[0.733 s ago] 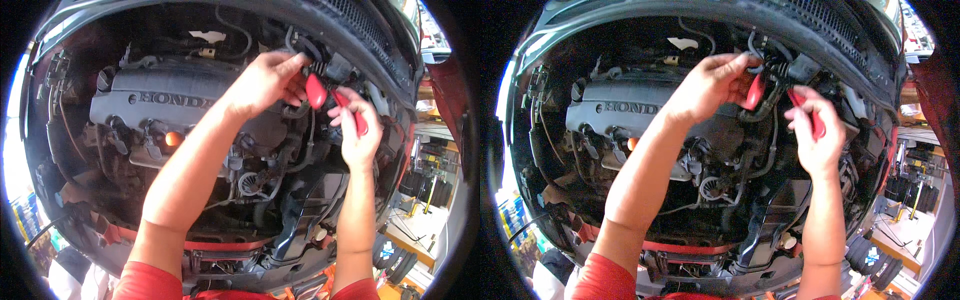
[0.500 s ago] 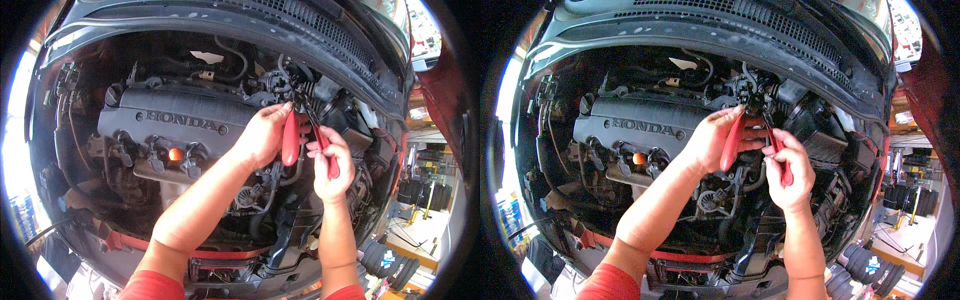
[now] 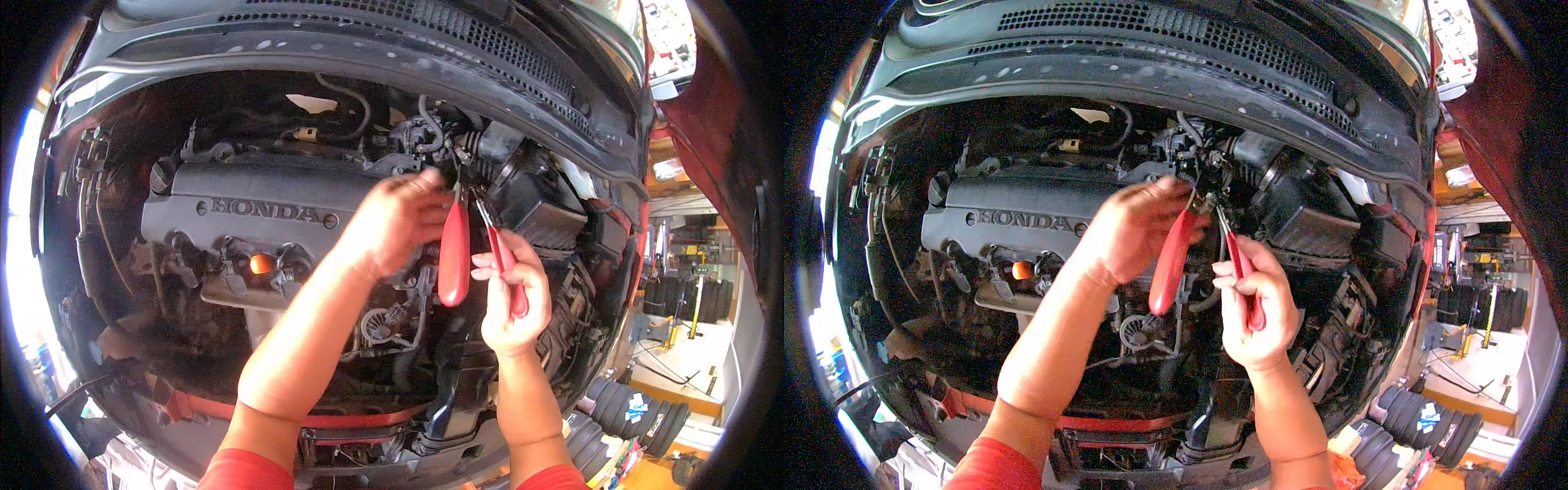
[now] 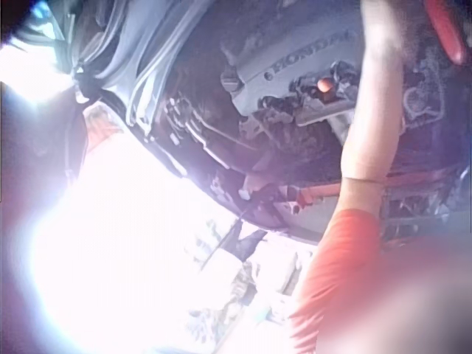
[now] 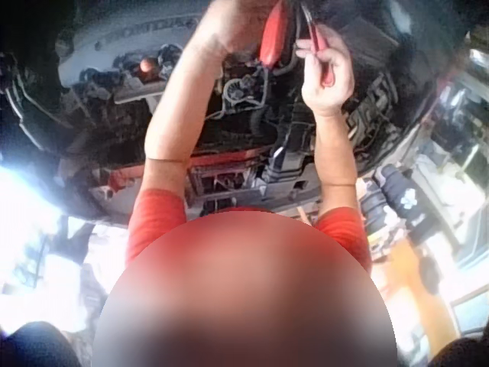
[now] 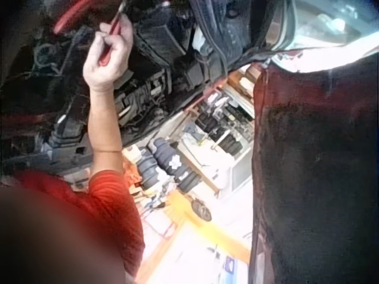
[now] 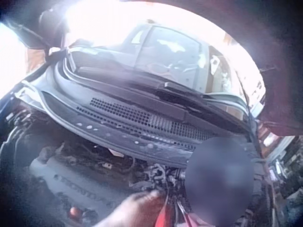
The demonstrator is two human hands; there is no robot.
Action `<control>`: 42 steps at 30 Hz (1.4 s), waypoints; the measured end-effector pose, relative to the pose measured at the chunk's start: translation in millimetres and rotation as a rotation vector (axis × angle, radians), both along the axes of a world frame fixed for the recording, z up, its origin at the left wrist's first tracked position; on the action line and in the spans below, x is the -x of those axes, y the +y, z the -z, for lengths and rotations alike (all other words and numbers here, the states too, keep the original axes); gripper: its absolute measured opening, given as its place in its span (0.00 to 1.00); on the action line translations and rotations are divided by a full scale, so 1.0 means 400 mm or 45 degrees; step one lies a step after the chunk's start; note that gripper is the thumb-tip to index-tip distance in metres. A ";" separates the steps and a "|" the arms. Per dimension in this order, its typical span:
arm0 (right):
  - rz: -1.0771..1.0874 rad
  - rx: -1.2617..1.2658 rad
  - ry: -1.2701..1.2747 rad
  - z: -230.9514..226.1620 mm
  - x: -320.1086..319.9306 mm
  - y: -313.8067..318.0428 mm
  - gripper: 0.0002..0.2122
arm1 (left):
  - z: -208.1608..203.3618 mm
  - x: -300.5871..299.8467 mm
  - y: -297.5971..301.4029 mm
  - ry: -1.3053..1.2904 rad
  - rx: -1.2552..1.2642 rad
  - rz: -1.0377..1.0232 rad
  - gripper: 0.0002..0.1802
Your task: The person works on a Honda engine with the hood open, adjusting the air intake assembly and hoses. They then walk to a tool cart, select pliers, and return to the engine bay to use the pliers on a hose or clamp near the air intake.
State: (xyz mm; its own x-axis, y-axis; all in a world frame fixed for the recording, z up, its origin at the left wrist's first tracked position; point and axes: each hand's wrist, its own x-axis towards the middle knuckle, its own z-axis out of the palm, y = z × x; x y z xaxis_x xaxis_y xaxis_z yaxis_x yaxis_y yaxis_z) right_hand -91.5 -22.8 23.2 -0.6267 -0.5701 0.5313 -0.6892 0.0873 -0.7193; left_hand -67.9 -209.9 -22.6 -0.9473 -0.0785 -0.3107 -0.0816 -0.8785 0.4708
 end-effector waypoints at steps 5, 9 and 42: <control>-0.123 0.138 -0.183 -0.005 -0.055 -0.001 0.06 | 0.005 0.050 -0.045 0.031 -0.169 0.093 0.31; -0.142 0.095 -0.165 0.003 -0.071 -0.006 0.10 | 0.026 0.059 -0.023 0.117 -0.217 -0.017 0.30; 0.238 -0.028 -0.094 0.100 0.113 -0.037 0.07 | 0.044 0.161 -0.066 0.110 1.016 0.062 0.24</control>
State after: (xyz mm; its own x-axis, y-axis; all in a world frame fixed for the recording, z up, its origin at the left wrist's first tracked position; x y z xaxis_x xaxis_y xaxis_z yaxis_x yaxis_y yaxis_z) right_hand -136.8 -37.5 -16.8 -0.7597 -0.4509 0.4685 -0.6048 0.2253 -0.7639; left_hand -132.1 -236.1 -40.0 -0.9735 -0.2038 -0.1035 -0.0457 -0.2705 0.9616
